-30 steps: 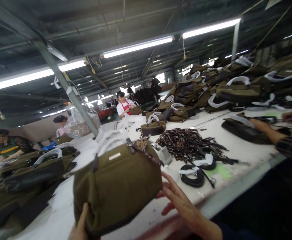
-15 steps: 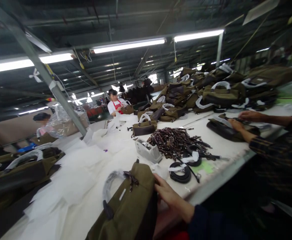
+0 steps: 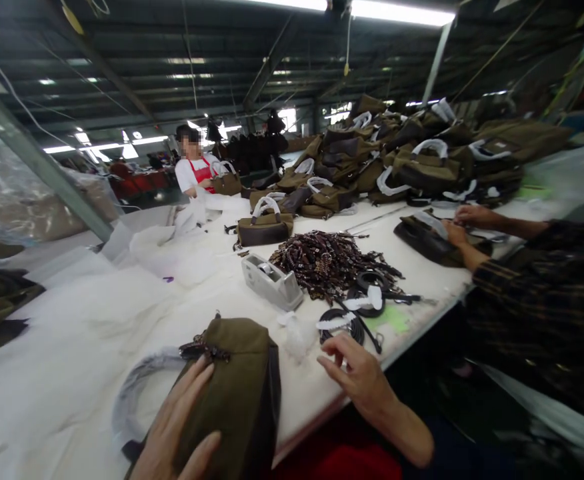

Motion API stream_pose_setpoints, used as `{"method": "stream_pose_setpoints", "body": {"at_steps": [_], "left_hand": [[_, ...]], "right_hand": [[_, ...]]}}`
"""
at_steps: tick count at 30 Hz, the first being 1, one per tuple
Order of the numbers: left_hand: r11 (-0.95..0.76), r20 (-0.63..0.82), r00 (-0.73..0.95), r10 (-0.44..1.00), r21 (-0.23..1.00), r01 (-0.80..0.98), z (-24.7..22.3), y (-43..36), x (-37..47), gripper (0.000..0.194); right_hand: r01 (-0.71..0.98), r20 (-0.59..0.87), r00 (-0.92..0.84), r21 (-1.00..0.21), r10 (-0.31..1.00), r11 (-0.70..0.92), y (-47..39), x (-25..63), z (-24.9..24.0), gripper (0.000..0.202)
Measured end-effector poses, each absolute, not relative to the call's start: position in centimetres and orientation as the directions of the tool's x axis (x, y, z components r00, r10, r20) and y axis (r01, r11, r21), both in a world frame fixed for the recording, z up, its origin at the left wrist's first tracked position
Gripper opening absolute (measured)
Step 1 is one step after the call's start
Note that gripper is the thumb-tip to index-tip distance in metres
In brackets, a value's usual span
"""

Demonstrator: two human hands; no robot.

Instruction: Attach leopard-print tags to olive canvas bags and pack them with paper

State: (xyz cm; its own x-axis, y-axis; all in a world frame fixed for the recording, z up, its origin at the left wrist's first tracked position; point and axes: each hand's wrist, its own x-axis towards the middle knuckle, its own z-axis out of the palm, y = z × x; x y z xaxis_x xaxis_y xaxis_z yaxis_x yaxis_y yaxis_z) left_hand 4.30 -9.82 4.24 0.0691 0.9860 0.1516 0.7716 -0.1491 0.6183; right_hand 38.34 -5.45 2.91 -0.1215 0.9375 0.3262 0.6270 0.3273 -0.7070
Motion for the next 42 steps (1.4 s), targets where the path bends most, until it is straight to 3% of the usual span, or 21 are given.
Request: {"method": "stream_pose_setpoints", "body": {"at_steps": [3, 6, 10, 13, 16, 25, 28, 31, 36, 39, 42], "left_hand": [[-0.271, 0.15, 0.232, 0.961, 0.362, 0.892, 1.8, -6.5, 6.7, 0.058], [-0.202, 0.124, 0.177, 0.976, 0.229, 0.952, 0.1, -4.9, 8.7, 0.056], [-0.126, 0.098, 0.106, 0.989, 0.227, 0.966, 0.0, -4.8, 8.8, 0.058], [-0.12, 0.058, 0.109, 0.992, 0.232, 0.965, 0.1, -5.1, 7.6, 0.06], [-0.139, 0.053, 0.13, 0.99, 0.229, 0.964, -0.1, -5.3, 6.5, 0.06], [-0.079, 0.09, 0.065, 0.994, 0.158, 0.984, -0.3, -5.5, 8.7, 0.059], [-0.071, 0.11, 0.055, 0.992, 0.145, 0.987, 0.2, -5.3, 10.1, 0.06], [-0.073, 0.122, 0.054, 0.991, 0.158, 0.985, 0.4, -5.2, 10.7, 0.061], [-0.068, 0.139, 0.041, 0.989, 0.196, 0.978, 0.1, -5.5, 9.6, 0.06], [-0.098, 0.182, 0.062, 0.981, 0.194, 0.976, -0.4, -5.9, 7.9, 0.061], [-0.158, 0.23, 0.115, 0.966, 0.175, 0.972, -0.8, -6.4, 6.1, 0.059]], "right_hand": [[0.73, 0.295, -0.154, -0.609, 0.943, 0.31, -5.2, 39.7, 1.9, 0.018], [0.76, 0.345, -0.168, -0.551, 0.924, 0.344, -4.7, 38.9, 1.7, 0.025], [0.774, 0.454, -0.315, -0.384, 0.833, 0.503, -2.8, 35.9, 1.9, 0.029], [0.775, 0.409, -0.471, -0.23, 0.781, 0.588, -0.8, 33.9, 1.1, 0.031], [0.769, 0.37, -0.534, -0.162, 0.76, 0.619, 0.6, 33.7, 0.2, 0.025], [0.744, 0.312, -0.603, -0.112, 0.734, 0.659, 1.7, 37.8, 0.5, 0.019], [0.719, 0.344, -0.595, -0.176, 0.726, 0.673, 1.4, 38.1, 0.9, 0.025], [0.712, 0.468, -0.488, -0.275, 0.737, 0.646, 0.5, 39.0, 1.5, 0.033], [0.683, 0.582, -0.295, -0.426, 0.758, 0.593, -0.5, 40.0, 3.4, 0.016], [0.685, 0.541, -0.401, -0.359, 0.739, 0.634, 0.8, 38.5, 4.6, 0.013], [0.726, 0.35, -0.593, -0.159, 0.726, 0.669, 3.2, 35.8, 4.8, 0.011]]}}
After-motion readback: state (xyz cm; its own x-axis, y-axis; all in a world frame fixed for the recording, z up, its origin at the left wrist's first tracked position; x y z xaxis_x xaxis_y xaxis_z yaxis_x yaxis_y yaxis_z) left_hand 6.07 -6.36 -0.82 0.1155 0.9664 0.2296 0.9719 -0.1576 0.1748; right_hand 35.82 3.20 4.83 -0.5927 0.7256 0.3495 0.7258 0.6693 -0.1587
